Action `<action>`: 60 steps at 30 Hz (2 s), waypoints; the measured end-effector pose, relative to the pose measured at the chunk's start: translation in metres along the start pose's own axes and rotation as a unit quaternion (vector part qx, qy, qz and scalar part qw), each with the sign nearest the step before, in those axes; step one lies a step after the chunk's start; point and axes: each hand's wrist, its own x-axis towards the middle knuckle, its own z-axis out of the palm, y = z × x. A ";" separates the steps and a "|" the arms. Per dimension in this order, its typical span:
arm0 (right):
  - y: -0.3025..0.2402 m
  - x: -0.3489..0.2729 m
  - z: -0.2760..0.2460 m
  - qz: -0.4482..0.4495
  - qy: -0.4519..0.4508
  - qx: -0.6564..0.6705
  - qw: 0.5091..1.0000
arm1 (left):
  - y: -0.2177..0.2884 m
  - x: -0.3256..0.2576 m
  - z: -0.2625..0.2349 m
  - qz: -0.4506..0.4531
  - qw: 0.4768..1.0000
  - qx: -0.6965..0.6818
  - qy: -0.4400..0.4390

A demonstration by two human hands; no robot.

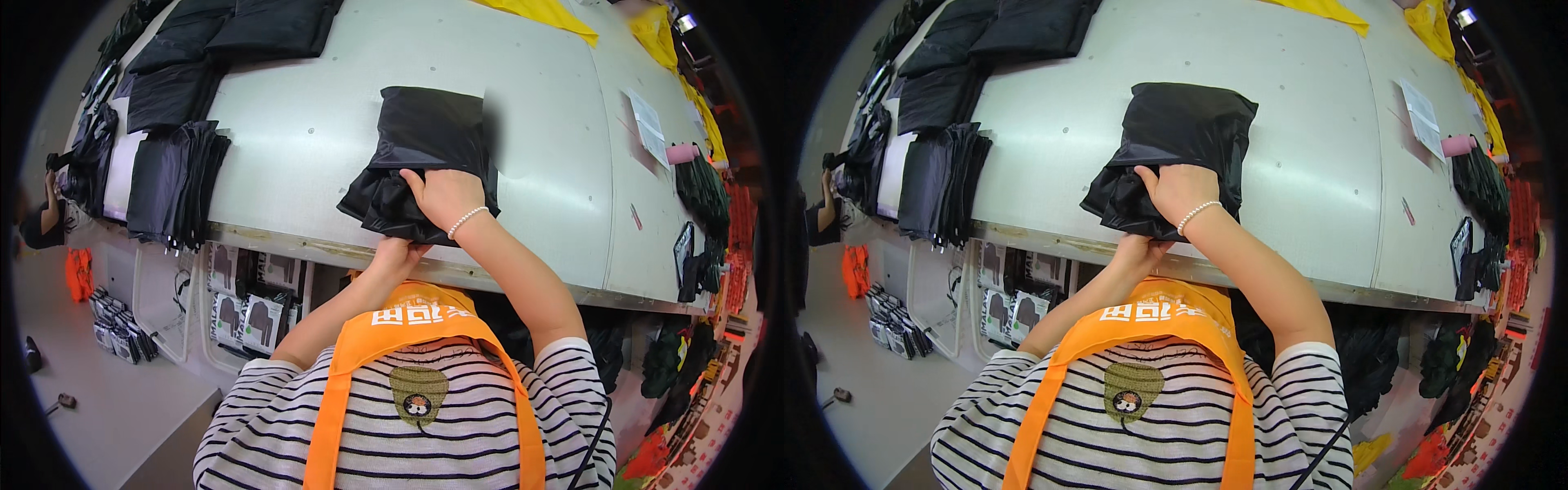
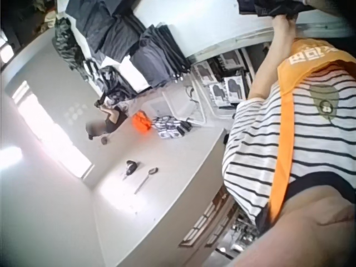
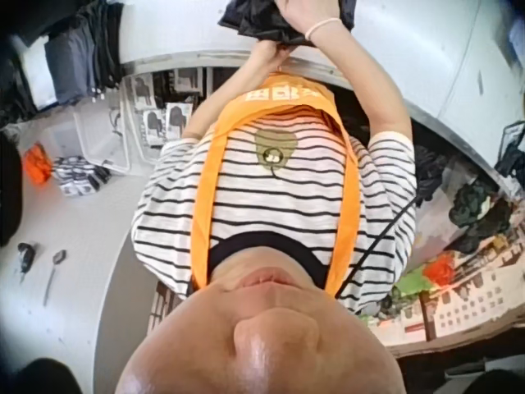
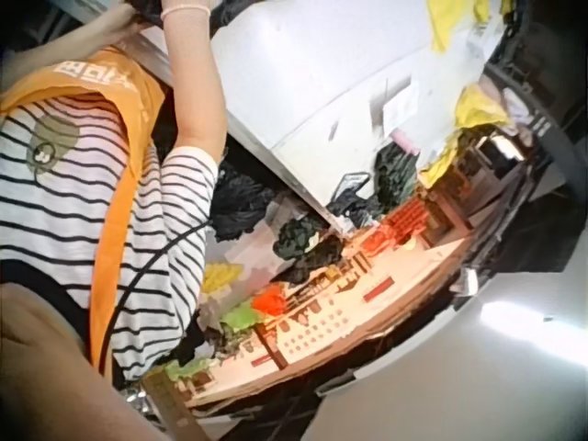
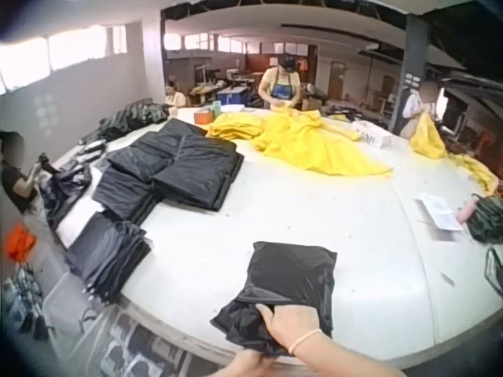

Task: The person folds a black jacket on a white table. They smooth the fabric, fold the sleeves inward, fold the sides, and then fold the jacket in half before placing it on a stack of similar jackets.

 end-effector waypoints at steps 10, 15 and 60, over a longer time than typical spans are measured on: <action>0.009 -0.060 -0.015 -0.281 0.156 0.045 0.946 | 0.014 0.003 0.023 0.053 0.988 -0.030 -0.143; 0.056 -0.071 0.083 0.066 0.082 0.522 0.846 | 0.027 0.033 0.017 0.062 0.986 0.121 -0.098; 0.101 -0.072 0.054 0.206 0.363 0.320 0.851 | 0.057 0.033 0.157 0.444 0.194 0.818 -0.310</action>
